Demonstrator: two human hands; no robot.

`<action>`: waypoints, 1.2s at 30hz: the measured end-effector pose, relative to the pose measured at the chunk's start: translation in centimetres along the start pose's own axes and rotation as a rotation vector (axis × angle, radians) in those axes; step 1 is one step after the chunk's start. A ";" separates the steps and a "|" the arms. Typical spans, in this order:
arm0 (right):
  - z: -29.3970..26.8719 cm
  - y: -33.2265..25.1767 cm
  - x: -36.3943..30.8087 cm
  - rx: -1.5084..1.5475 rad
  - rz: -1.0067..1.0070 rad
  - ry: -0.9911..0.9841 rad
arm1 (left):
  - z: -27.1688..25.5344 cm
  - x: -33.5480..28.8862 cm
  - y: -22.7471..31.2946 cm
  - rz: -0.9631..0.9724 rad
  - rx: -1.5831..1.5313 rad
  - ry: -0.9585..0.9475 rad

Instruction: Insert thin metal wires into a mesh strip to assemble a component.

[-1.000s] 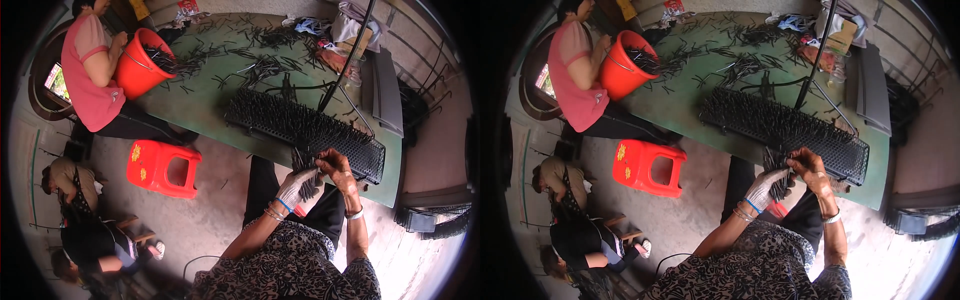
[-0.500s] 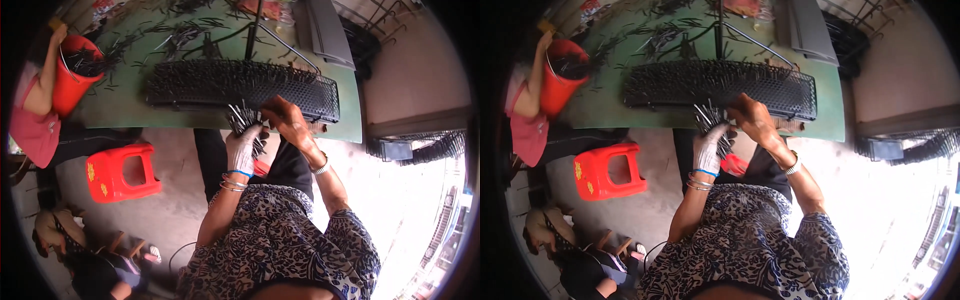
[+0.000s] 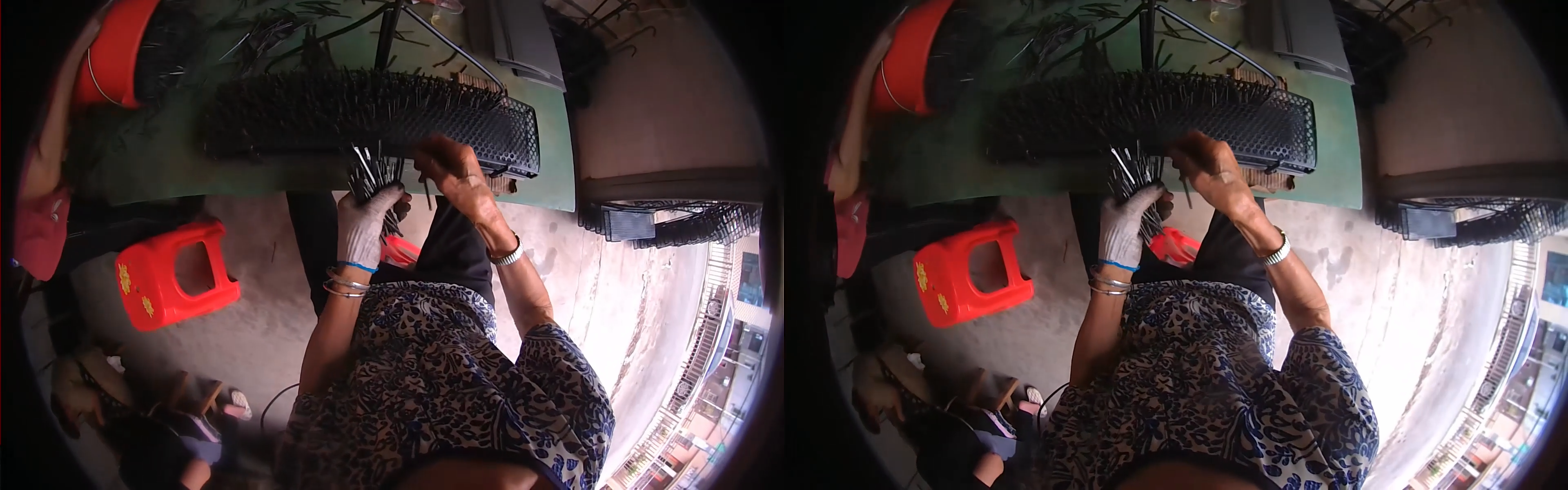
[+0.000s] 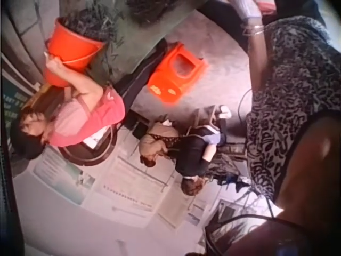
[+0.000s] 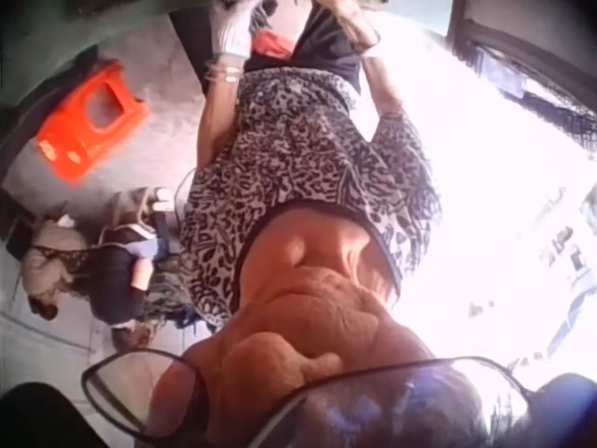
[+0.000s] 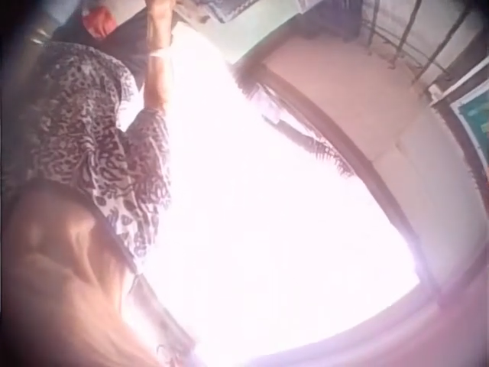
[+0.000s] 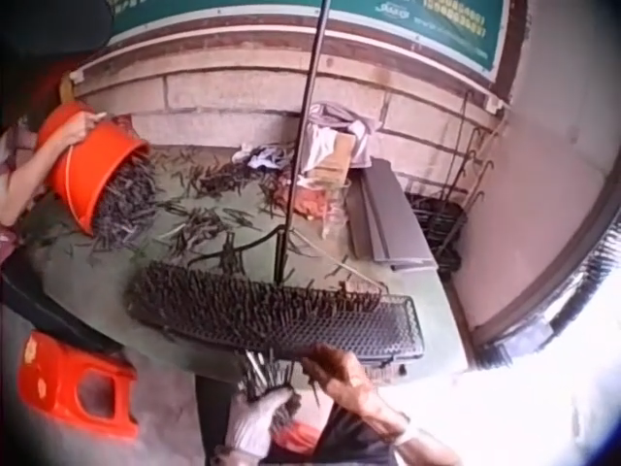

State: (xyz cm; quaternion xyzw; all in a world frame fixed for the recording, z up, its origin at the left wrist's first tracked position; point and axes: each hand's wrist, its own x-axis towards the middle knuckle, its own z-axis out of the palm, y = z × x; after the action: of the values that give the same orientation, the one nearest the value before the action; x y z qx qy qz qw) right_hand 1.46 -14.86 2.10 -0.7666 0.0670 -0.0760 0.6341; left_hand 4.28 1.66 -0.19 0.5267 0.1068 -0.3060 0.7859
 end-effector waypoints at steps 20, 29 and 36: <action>1.4 0.6 7.0 -0.702 -0.429 0.288 | -2.5 0.6 -2.1 -0.257 -0.478 -0.202; 1.5 0.7 6.4 -0.868 -0.405 0.287 | -0.9 -0.4 -0.5 -0.202 -0.410 -0.130; 0.4 -2.5 1.9 -0.240 0.117 -0.175 | -0.3 -0.7 0.1 -0.152 -0.377 -0.109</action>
State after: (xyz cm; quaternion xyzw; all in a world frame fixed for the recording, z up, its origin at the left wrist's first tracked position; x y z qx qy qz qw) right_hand 3.45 -14.44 4.53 -0.8353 0.0647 0.0366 0.5448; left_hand 3.82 2.26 0.12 0.3431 0.1588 -0.3671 0.8499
